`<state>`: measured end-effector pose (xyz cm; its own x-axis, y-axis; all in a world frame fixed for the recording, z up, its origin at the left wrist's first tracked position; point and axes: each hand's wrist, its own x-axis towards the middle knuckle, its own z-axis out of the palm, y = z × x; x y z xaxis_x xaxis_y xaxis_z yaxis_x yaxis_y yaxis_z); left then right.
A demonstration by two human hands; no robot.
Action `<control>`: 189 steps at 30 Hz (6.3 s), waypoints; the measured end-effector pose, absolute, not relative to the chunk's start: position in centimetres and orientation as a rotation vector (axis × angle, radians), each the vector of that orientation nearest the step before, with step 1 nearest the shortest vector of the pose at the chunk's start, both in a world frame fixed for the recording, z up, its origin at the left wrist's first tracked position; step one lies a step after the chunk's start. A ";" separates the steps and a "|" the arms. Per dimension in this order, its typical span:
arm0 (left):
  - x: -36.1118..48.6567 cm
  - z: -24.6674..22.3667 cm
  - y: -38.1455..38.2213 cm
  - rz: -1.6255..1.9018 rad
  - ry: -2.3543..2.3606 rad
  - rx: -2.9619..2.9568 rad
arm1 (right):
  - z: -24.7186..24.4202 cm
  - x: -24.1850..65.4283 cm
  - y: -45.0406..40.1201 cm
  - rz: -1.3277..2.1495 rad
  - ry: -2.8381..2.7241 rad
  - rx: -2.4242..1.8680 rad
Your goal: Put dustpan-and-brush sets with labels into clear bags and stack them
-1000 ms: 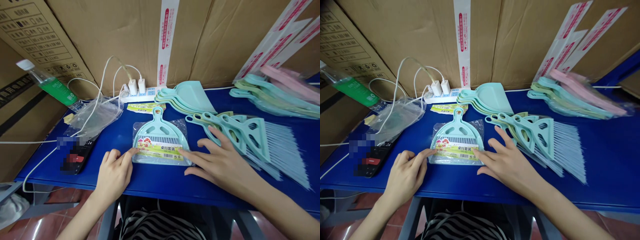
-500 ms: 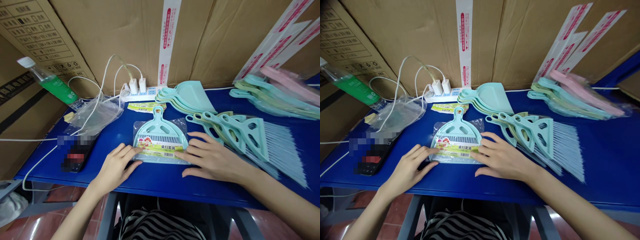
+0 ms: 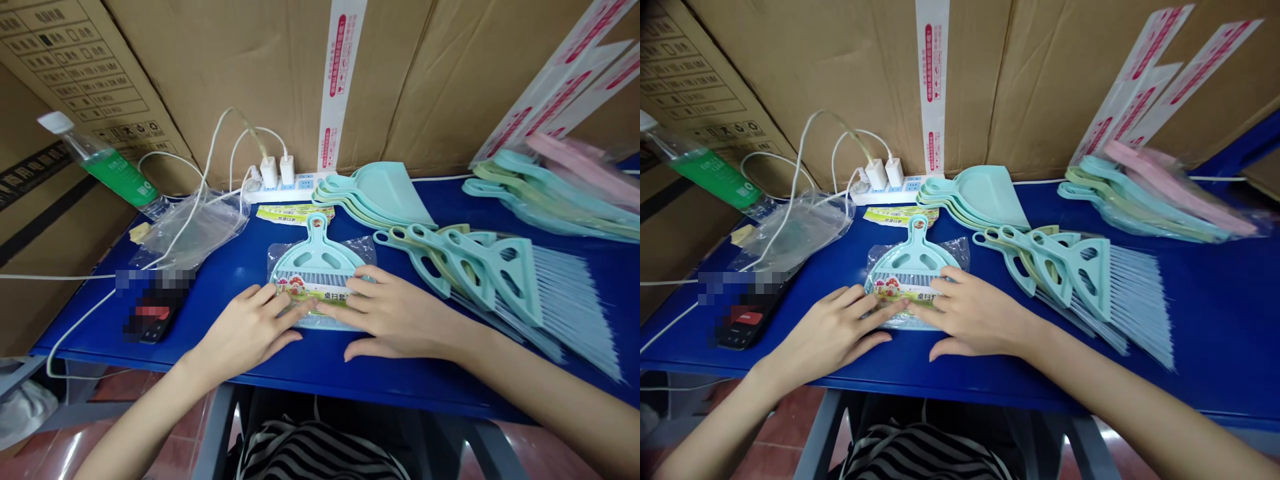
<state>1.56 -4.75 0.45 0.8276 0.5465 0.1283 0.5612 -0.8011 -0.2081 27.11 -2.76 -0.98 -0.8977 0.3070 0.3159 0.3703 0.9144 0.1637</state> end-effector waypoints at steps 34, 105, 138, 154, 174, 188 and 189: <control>0.1 1.2 -2.0 -0.278 -0.865 -2.964 | -1.6 29.3 -2.7 -0.136 -2.601 -0.655; 2.0 0.1 -5.2 -0.461 -0.714 -2.870 | -1.0 26.8 -5.9 -0.406 -2.433 -0.582; 1.4 0.2 -4.3 -0.338 -0.848 -2.967 | -2.7 27.4 -5.2 -0.082 -2.534 -0.815; -1.2 0.8 -3.7 -0.460 -1.114 -3.110 | -2.5 29.2 -5.3 0.135 -2.474 -0.863; -1.1 0.0 -4.2 -0.619 -0.940 -2.908 | -1.7 29.2 -5.0 0.023 -2.447 -0.916; 1.9 -1.3 -5.2 -0.474 -0.673 -2.810 | -3.0 26.6 -6.1 -0.212 -2.555 -0.740; 2.1 -1.4 -5.2 -0.459 -0.695 -2.825 | -3.1 26.5 -6.1 -0.223 -2.574 -0.742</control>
